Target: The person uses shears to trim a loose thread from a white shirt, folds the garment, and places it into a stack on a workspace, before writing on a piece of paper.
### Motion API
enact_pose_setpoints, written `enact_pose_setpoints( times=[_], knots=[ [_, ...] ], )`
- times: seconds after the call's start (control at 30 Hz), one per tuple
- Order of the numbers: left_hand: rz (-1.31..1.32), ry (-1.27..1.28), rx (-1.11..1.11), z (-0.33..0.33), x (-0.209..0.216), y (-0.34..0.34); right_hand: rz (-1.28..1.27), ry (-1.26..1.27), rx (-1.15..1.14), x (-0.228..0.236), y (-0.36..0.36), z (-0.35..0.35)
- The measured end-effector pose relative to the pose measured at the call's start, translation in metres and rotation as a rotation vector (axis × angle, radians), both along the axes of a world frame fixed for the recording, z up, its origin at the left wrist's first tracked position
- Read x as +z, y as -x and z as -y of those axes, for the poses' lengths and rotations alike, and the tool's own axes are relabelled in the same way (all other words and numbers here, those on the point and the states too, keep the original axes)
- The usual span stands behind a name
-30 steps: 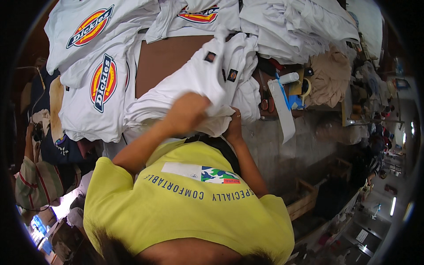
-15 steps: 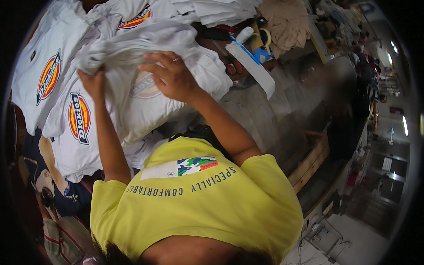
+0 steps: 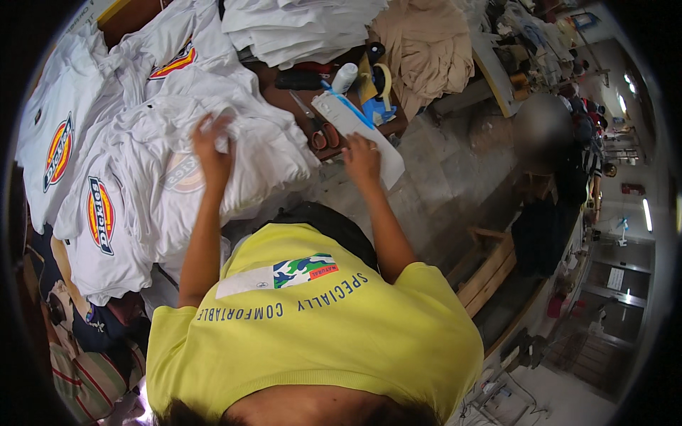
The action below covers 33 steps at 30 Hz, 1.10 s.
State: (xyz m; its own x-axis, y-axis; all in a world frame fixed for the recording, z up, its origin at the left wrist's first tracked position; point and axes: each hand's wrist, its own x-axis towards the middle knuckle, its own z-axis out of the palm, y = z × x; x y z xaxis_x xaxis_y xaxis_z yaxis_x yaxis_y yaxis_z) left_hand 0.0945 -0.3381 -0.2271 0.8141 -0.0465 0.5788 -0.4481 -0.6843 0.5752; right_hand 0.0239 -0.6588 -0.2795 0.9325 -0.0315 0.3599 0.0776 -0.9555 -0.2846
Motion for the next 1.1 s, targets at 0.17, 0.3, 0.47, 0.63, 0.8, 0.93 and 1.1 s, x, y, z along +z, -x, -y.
enact_pose_setpoints(
  times=[0.17, 0.3, 0.47, 0.63, 0.8, 0.93, 1.1],
  knots=[
    [-0.123, -0.265, -0.359, 0.143, -0.019, 0.021, -0.151, -0.141, 0.191, 0.019, -0.019, 0.018],
    [-0.141, -0.415, -0.429, 0.182, -0.035, 0.018, 0.077, -0.132, 0.095, 0.069, -0.079, 0.05],
    [-0.205, -0.561, -0.323, 0.189, -0.045, 0.013, 0.201, -0.287, -0.025, 0.099, -0.159, 0.082],
    [-0.188, -0.509, -0.194, 0.194, -0.046, 0.008, 0.142, -0.289, 0.033, 0.092, -0.197, 0.092],
    [-0.209, -0.152, -0.175, 0.197, -0.013, 0.016, 0.433, -0.348, 0.148, 0.133, -0.174, 0.095],
    [-0.207, 0.213, -0.154, 0.201, 0.036, 0.034, 0.415, -0.746, 0.325, 0.175, -0.097, 0.07],
    [-0.565, 0.227, -0.438, 0.199, 0.044, 0.056, -0.101, -1.319, 0.416, 0.135, -0.035, 0.053]
  ],
)
